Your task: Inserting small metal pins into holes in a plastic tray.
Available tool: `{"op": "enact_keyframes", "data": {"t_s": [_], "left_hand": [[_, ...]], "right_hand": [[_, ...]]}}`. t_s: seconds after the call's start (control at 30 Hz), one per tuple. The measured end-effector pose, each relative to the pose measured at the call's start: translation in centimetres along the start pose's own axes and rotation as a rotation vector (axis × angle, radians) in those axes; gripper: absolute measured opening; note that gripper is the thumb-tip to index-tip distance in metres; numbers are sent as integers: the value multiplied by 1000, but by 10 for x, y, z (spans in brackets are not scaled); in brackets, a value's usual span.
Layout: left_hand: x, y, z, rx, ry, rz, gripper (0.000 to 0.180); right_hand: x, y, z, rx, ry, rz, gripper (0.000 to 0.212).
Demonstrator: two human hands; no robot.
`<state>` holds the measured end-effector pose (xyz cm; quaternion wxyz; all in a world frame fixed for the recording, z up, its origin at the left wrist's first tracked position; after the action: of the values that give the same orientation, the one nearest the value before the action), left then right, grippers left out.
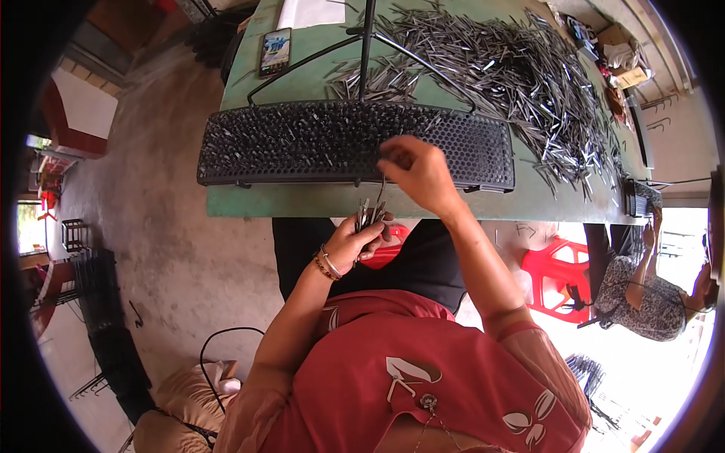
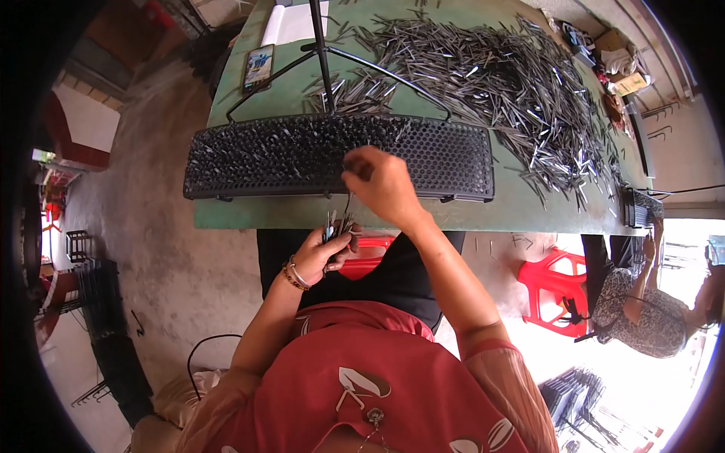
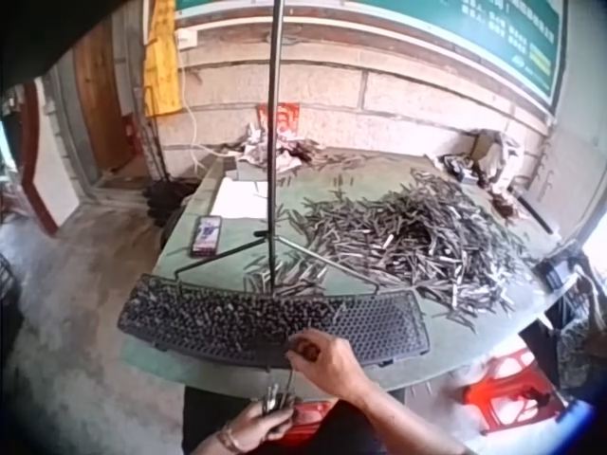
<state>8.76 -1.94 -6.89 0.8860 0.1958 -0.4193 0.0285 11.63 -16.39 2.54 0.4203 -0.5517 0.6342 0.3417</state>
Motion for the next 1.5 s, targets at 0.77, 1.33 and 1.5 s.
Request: {"op": "enact_keyframes", "data": {"t_s": [0.77, 1.33, 1.5], "left_hand": [[13, -15, -4, 190, 85, 105, 29], [35, -16, 22, -4, -63, 190, 26], [24, -27, 14, 32, 34, 118, 23]], "right_hand": [[-42, 7, -3, 190, 744, -419, 23], [-4, 11, -7, -73, -57, -57, 23], [5, 8, -35, 151, -135, -2, 21]]}}
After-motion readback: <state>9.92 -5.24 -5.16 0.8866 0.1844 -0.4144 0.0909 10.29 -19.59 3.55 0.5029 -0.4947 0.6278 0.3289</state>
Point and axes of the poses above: each hand's wrist, its own y-axis away from the middle knuckle, its own z-axis out of the palm, x = y × z, the point moved 9 cm from there along -y, towards the middle knuckle, and after that the axes turned 11 degrees about -x, right-handed, at the moved point
